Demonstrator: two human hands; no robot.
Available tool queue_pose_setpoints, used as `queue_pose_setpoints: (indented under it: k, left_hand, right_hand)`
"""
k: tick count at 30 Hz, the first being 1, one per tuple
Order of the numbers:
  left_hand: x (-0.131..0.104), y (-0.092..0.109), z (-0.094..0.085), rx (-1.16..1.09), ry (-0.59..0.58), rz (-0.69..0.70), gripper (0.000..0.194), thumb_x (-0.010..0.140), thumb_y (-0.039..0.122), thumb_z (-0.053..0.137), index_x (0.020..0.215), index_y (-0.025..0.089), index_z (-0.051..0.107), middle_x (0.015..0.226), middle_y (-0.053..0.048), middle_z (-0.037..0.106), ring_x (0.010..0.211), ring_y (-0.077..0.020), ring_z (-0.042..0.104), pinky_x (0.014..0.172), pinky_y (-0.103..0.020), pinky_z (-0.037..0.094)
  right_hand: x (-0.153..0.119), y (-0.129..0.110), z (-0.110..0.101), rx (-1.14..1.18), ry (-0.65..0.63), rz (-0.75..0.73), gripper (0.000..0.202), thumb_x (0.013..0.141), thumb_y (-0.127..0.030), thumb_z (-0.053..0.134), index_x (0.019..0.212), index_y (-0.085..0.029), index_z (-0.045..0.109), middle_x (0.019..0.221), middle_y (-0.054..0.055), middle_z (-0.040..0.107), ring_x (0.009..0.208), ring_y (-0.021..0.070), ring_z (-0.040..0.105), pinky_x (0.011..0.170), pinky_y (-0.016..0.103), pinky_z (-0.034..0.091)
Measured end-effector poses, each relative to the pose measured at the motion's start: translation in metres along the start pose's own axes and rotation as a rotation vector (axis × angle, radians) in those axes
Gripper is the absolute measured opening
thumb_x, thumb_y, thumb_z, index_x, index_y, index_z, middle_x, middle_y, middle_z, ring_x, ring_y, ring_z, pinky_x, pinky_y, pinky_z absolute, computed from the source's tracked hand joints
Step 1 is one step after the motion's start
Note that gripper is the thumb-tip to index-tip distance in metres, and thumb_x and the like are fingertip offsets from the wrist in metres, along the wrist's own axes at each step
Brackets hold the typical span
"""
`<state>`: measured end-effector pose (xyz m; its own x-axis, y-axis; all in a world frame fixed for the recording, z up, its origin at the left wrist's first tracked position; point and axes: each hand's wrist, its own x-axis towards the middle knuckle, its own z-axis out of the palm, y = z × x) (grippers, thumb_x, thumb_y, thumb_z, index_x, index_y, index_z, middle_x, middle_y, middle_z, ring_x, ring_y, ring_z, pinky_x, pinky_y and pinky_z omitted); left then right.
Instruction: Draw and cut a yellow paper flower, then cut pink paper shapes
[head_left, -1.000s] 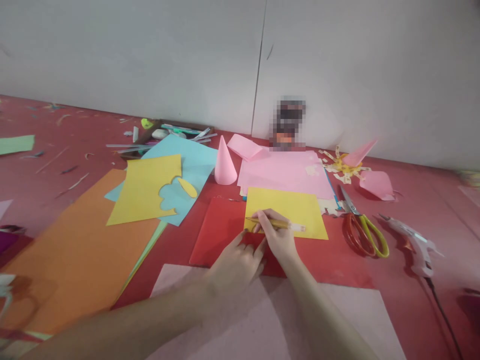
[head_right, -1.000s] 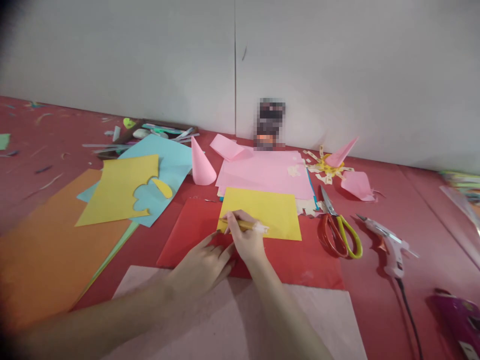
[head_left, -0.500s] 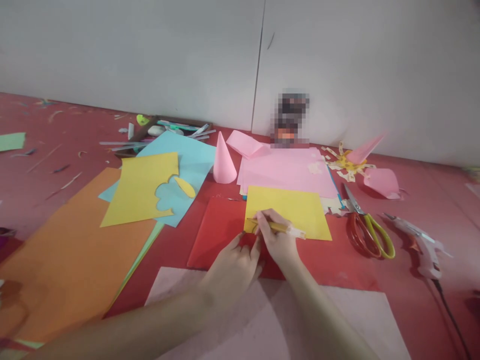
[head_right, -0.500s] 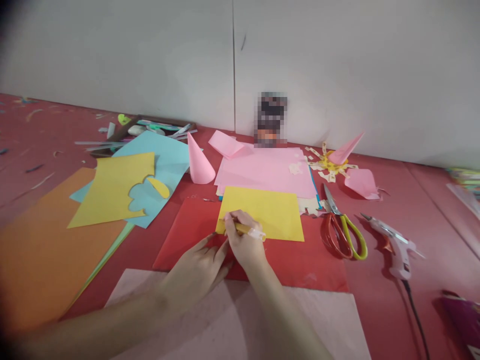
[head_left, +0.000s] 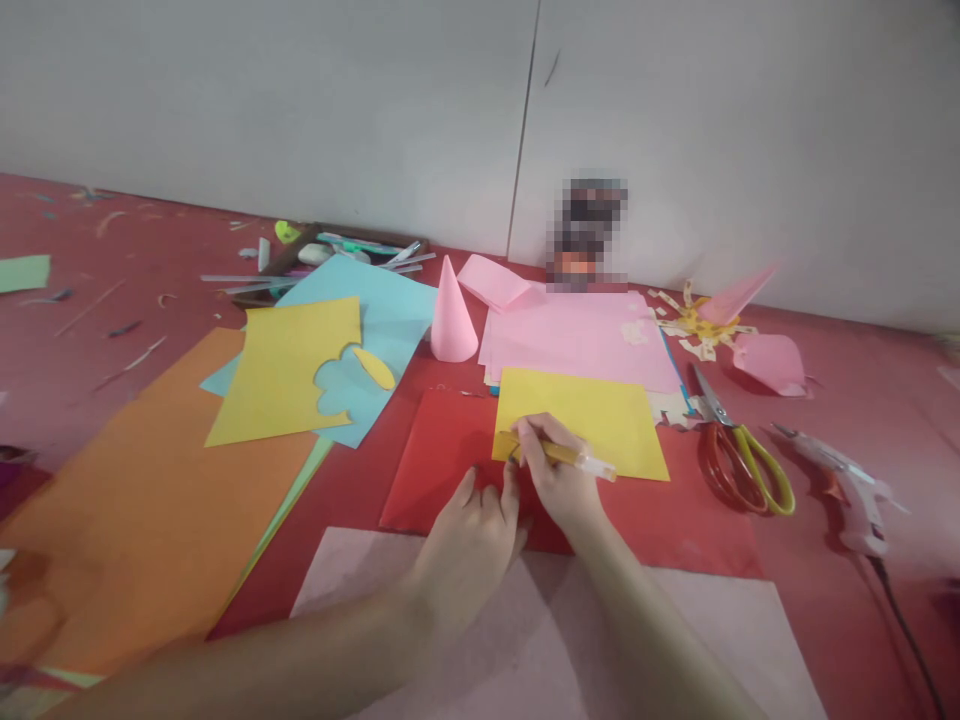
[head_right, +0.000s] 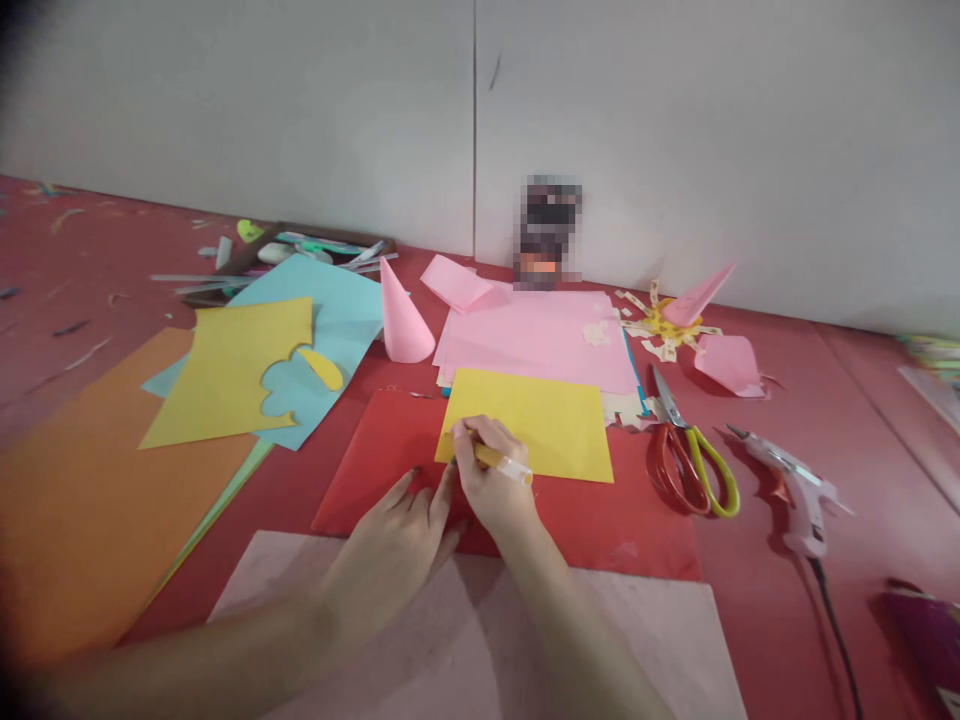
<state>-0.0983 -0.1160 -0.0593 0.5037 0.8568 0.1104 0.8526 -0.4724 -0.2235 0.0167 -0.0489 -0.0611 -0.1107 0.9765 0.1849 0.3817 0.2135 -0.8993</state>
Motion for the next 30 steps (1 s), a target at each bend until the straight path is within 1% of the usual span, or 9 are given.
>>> queue_pose_setpoints:
  k: [4,8,11,15,20,23,27,30]
  left_hand:
    - [-0.001,0.001,0.000,-0.025,-0.035,-0.004,0.042,0.088,0.021,0.031,0.118,-0.001,0.052,0.061,-0.008,0.061,0.061,-0.0197,0.058,0.088,-0.039,0.043]
    - [0.001,0.001,-0.002,0.041,-0.049,0.036,0.043,0.087,0.022,0.034,0.119,-0.002,0.051,0.059,-0.007,0.059,0.058,-0.0191,0.056,0.086,-0.038,0.045]
    - [0.000,0.001,-0.003,0.084,-0.043,0.087,0.041,0.085,0.019,0.037,0.118,-0.002,0.051,0.055,-0.005,0.057,0.054,-0.0181,0.055,0.085,-0.039,0.046]
    - [-0.001,0.001,-0.004,0.121,-0.015,0.092,0.040,0.085,0.018,0.037,0.117,-0.002,0.052,0.054,-0.004,0.057,0.052,-0.0171,0.054,0.084,-0.037,0.047]
    - [0.001,-0.002,-0.004,0.121,-0.001,0.109,0.042,0.086,0.020,0.034,0.116,-0.004,0.051,0.050,-0.001,0.055,0.048,-0.0160,0.052,0.091,-0.036,0.042]
    - [0.003,-0.004,-0.001,0.088,0.018,0.134,0.044,0.086,0.023,0.032,0.115,-0.005,0.050,0.049,-0.001,0.055,0.046,-0.0164,0.052,0.096,-0.036,0.039]
    - [0.007,-0.010,0.004,-0.019,0.044,0.143,0.042,0.086,0.026,0.033,0.108,-0.003,0.053,0.054,-0.004,0.060,0.047,-0.0168,0.054,0.098,-0.037,0.035]
    - [0.011,-0.016,0.006,-0.125,0.022,0.170,0.040,0.084,0.029,0.037,0.106,-0.001,0.053,0.060,-0.006,0.062,0.049,-0.0165,0.055,0.098,-0.038,0.036]
  right_hand:
    - [0.000,0.001,0.001,0.004,-0.005,0.001,0.022,0.085,-0.032,0.044,0.073,-0.020,0.057,0.060,0.001,0.056,0.059,0.0142,0.054,0.059,0.025,0.046]
    - [0.000,0.003,0.001,0.013,-0.005,-0.002,0.021,0.085,-0.031,0.044,0.072,-0.020,0.057,0.062,0.001,0.058,0.061,0.0148,0.055,0.060,0.026,0.046]
    - [0.000,0.003,0.001,0.015,-0.006,0.005,0.021,0.085,-0.031,0.045,0.072,-0.020,0.057,0.064,0.002,0.059,0.060,0.0145,0.056,0.058,0.025,0.046]
    - [0.000,0.003,0.000,0.001,-0.007,0.005,0.021,0.085,-0.031,0.045,0.071,-0.020,0.057,0.062,0.002,0.058,0.059,0.0146,0.056,0.059,0.026,0.046]
    - [0.000,0.002,0.000,0.006,-0.006,-0.019,0.020,0.085,-0.029,0.045,0.072,-0.020,0.058,0.067,0.003,0.061,0.062,0.0151,0.057,0.060,0.026,0.047]
    - [0.000,0.001,0.000,0.002,-0.002,-0.013,0.019,0.084,-0.028,0.045,0.072,-0.020,0.058,0.069,0.003,0.062,0.065,0.0156,0.058,0.060,0.026,0.047]
    - [0.000,0.001,-0.001,0.015,-0.001,-0.006,0.019,0.084,-0.028,0.046,0.072,-0.020,0.058,0.070,0.003,0.063,0.065,0.0156,0.059,0.061,0.026,0.047]
    - [0.000,0.000,-0.001,0.027,-0.004,0.001,0.019,0.084,-0.028,0.046,0.072,-0.020,0.058,0.070,0.003,0.063,0.065,0.0153,0.059,0.062,0.026,0.047]
